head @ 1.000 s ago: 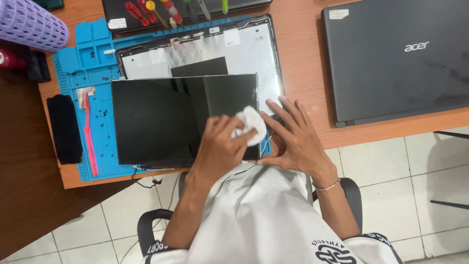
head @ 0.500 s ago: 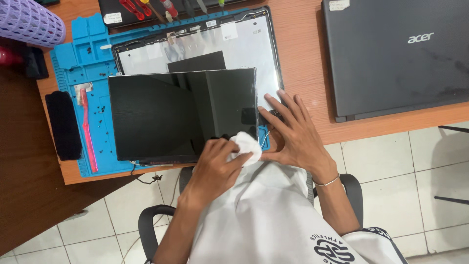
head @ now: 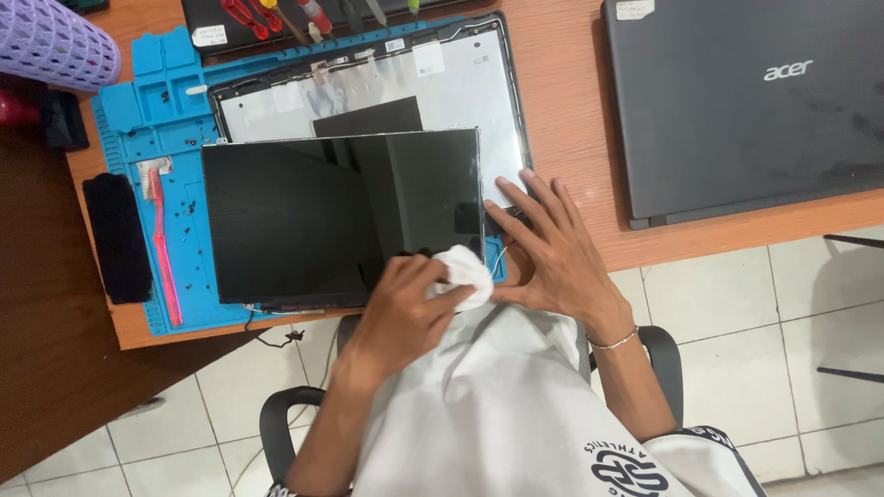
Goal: The person wipes the surface of a laptop screen panel using a cloth. They kemudian pick up the panel and wipe its edges and glass surface with the cloth.
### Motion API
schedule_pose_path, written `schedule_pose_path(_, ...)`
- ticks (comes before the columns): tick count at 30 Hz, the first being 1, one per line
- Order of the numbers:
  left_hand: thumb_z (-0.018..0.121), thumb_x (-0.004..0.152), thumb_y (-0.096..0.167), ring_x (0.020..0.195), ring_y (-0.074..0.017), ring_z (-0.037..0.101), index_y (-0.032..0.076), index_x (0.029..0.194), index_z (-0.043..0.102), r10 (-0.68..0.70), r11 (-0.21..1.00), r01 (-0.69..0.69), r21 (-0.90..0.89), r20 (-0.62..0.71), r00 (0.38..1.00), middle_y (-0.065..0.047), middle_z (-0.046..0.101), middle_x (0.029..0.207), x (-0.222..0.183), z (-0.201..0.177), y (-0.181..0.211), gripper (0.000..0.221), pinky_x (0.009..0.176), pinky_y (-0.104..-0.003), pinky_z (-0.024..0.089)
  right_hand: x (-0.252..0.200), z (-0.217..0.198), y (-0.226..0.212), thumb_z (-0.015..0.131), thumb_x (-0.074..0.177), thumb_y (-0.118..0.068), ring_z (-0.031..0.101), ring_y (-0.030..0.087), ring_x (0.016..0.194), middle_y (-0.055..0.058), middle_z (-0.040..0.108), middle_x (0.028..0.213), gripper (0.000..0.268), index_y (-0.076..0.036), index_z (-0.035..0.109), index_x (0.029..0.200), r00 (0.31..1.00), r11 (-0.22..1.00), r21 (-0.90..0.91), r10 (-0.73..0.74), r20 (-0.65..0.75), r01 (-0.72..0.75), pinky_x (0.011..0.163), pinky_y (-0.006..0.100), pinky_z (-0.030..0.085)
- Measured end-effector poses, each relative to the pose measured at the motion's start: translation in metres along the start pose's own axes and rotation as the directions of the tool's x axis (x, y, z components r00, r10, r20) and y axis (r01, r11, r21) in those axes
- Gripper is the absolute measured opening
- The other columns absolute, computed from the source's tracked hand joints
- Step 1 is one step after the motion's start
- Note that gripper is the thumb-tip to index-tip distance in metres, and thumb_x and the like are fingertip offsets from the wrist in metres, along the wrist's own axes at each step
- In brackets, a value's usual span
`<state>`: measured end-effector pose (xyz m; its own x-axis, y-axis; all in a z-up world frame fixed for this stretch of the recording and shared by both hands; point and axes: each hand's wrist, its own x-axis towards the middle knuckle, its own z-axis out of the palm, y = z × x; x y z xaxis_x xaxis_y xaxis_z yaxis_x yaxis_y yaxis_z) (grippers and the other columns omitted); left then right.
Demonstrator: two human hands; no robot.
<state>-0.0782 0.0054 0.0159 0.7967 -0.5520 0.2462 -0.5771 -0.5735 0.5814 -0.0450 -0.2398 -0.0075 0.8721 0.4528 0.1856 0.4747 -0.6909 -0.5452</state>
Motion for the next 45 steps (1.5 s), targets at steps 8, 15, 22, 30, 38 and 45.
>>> schedule_pose_path(8,0.075,0.083,0.002,0.098,-0.0243,0.059,0.008,0.117,0.076,-0.039,0.992,0.049,0.117,-0.086,0.996,-0.007,0.062,0.101,0.011,0.008,-0.003,0.034,0.088,-0.04,0.046,0.0,0.001,-0.002,0.077,0.061,-0.078,0.027,0.035,0.153,0.008,0.04,0.161,0.111,-0.017,0.051,0.15,1.0,1.0,0.003,-0.004,0.002,0.004,0.128,0.058,0.02)
schedule_pose_path(15,0.075,0.078,0.003,0.094,-0.0228,0.059,0.012,0.109,0.078,-0.05,0.998,0.049,0.04,0.009,0.999,-0.006,0.063,0.098,-0.005,-0.008,0.0,0.032,0.087,-0.04,0.046,0.001,0.001,-0.002,0.077,0.061,-0.077,0.028,0.035,0.154,0.009,0.042,0.161,0.111,-0.016,0.051,0.15,1.0,1.0,-0.009,0.002,0.003,-0.002,0.128,0.058,0.02)
schedule_pose_path(22,0.075,0.084,0.003,0.098,-0.0243,0.059,0.009,0.114,0.077,0.013,0.993,-0.006,0.116,-0.063,0.998,-0.009,0.064,0.101,0.01,0.017,0.003,0.031,0.087,-0.04,0.045,0.002,-0.003,-0.002,0.079,0.064,-0.073,0.028,0.035,0.154,0.009,0.041,0.162,0.107,-0.016,0.051,0.15,1.0,1.0,-0.005,-0.012,-0.002,0.012,0.128,0.058,0.021)
schedule_pose_path(30,0.072,0.081,0.002,0.099,-0.0253,0.061,0.01,0.117,0.075,-0.097,0.988,0.095,0.124,0.014,0.995,-0.007,0.063,0.1,-0.013,-0.004,0.0,0.038,0.09,-0.042,0.046,0.002,-0.001,-0.002,0.081,0.059,-0.073,0.027,0.036,0.152,0.009,0.04,0.161,0.111,-0.016,0.05,0.15,1.0,1.0,0.018,-0.025,-0.012,0.025,0.127,0.059,0.02)
schedule_pose_path(38,0.063,0.086,-0.004,0.132,-0.0354,0.055,-0.003,0.132,0.062,-0.161,0.965,0.193,0.175,-0.185,0.97,-0.02,0.06,0.139,0.043,0.012,-0.013,0.046,0.11,-0.047,0.044,0.005,-0.004,-0.004,0.082,0.058,-0.071,0.028,0.036,0.152,0.009,0.041,0.16,0.112,-0.016,0.05,0.15,1.0,1.0,0.027,-0.013,0.0,0.013,0.127,0.059,0.02)
schedule_pose_path(45,0.061,0.088,-0.007,0.144,-0.0342,0.048,-0.007,0.137,0.058,-0.175,0.974,0.19,0.123,-0.129,0.976,-0.021,0.056,0.147,0.014,0.013,-0.001,0.049,0.116,-0.043,0.045,0.005,-0.004,-0.003,0.083,0.057,-0.07,0.028,0.036,0.152,0.008,0.041,0.16,0.113,-0.015,0.05,0.149,1.0,0.999,0.034,-0.01,-0.002,0.01,0.127,0.059,0.02)
